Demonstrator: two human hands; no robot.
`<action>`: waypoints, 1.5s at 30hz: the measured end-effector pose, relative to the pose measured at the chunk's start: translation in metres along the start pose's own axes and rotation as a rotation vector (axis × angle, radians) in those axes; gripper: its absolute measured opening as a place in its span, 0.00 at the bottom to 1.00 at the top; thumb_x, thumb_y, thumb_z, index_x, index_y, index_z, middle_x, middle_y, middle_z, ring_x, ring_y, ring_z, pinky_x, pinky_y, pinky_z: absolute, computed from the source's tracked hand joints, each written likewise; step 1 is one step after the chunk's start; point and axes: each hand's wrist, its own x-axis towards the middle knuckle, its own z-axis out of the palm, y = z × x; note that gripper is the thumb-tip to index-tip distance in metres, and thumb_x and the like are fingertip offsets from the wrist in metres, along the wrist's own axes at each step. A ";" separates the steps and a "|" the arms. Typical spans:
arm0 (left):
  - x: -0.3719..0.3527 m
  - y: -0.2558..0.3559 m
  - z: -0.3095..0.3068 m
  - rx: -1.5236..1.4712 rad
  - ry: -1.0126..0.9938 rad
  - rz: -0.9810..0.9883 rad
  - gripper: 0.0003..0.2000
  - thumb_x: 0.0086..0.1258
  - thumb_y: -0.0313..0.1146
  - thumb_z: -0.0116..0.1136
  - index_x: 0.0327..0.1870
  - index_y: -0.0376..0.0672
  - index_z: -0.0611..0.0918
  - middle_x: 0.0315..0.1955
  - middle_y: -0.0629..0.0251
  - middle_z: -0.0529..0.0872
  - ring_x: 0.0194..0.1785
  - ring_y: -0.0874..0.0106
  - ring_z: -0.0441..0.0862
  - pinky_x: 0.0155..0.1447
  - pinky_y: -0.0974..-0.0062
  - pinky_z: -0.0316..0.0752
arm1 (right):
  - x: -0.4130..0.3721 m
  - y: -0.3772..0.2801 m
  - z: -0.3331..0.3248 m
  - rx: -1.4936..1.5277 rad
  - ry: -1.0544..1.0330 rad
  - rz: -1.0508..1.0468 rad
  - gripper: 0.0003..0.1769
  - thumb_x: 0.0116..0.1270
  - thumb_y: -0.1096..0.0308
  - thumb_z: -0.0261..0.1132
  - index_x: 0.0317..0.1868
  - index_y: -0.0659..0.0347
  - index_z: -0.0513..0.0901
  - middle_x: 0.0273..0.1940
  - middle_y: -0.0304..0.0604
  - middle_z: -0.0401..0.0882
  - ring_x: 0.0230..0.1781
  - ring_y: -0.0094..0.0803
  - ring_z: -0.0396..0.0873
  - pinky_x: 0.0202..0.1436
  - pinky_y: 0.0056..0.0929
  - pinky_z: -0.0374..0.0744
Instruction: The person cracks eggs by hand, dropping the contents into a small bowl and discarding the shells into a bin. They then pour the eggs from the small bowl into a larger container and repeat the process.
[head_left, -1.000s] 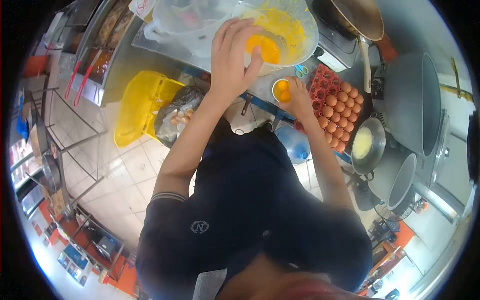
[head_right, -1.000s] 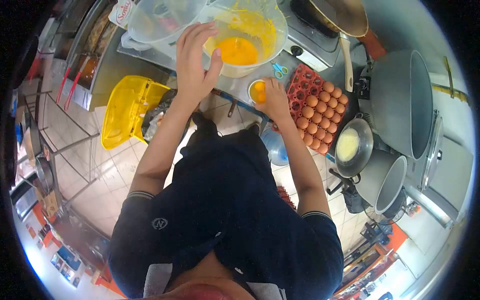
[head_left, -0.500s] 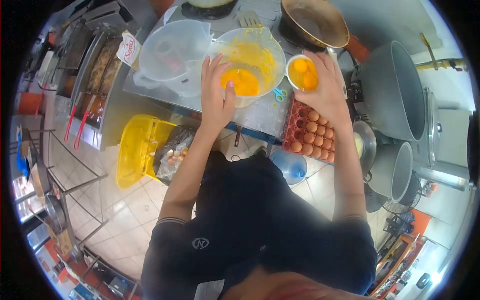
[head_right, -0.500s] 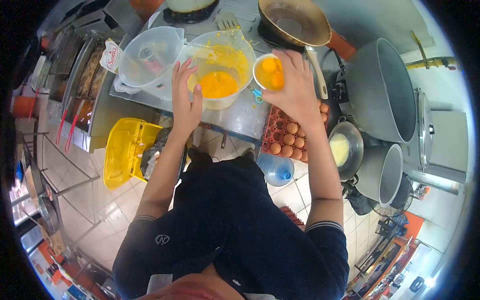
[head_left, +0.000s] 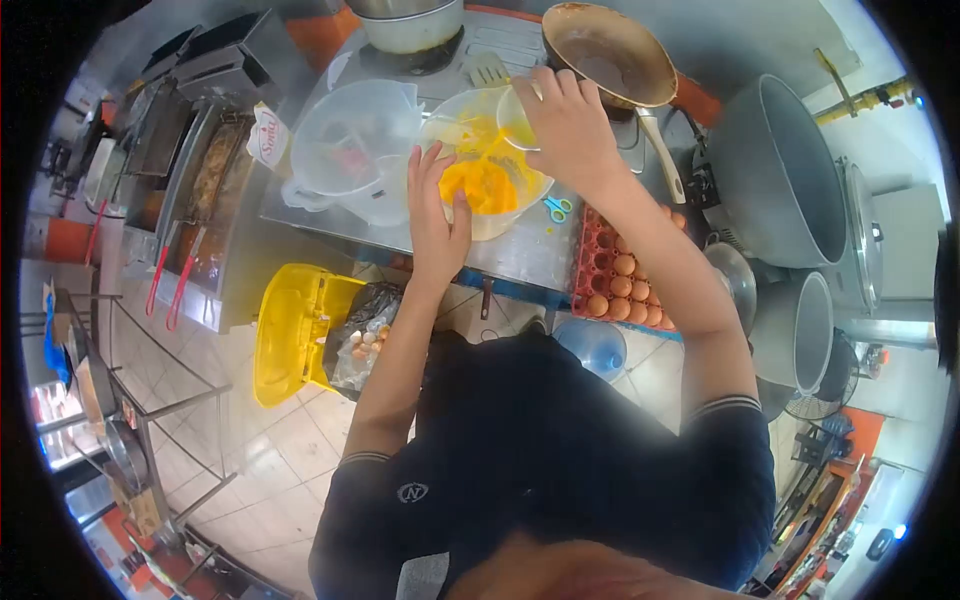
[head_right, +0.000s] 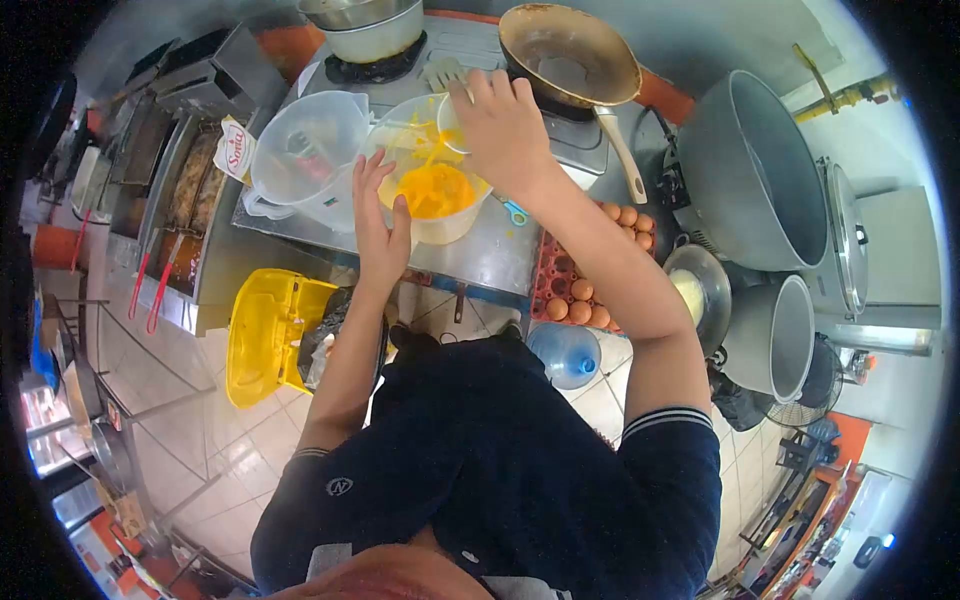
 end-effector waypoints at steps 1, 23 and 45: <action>-0.001 0.000 0.000 -0.003 -0.002 -0.007 0.18 0.82 0.32 0.50 0.69 0.39 0.73 0.76 0.46 0.70 0.84 0.42 0.54 0.84 0.47 0.49 | -0.001 0.004 -0.001 0.195 -0.021 0.047 0.48 0.50 0.60 0.79 0.73 0.59 0.72 0.62 0.49 0.75 0.65 0.46 0.73 0.71 0.44 0.68; 0.000 0.003 -0.001 0.045 -0.039 -0.025 0.21 0.80 0.31 0.51 0.71 0.38 0.71 0.76 0.49 0.70 0.84 0.46 0.55 0.85 0.47 0.46 | -0.224 0.006 0.132 0.631 -0.039 0.567 0.41 0.58 0.58 0.79 0.72 0.50 0.75 0.56 0.47 0.82 0.51 0.47 0.83 0.54 0.46 0.82; -0.001 0.001 0.001 0.049 -0.017 -0.037 0.23 0.75 0.25 0.50 0.71 0.38 0.71 0.75 0.47 0.71 0.84 0.45 0.56 0.85 0.49 0.48 | -0.261 0.118 0.148 0.915 -0.405 0.637 0.41 0.59 0.65 0.76 0.72 0.54 0.70 0.46 0.50 0.87 0.46 0.42 0.88 0.52 0.40 0.85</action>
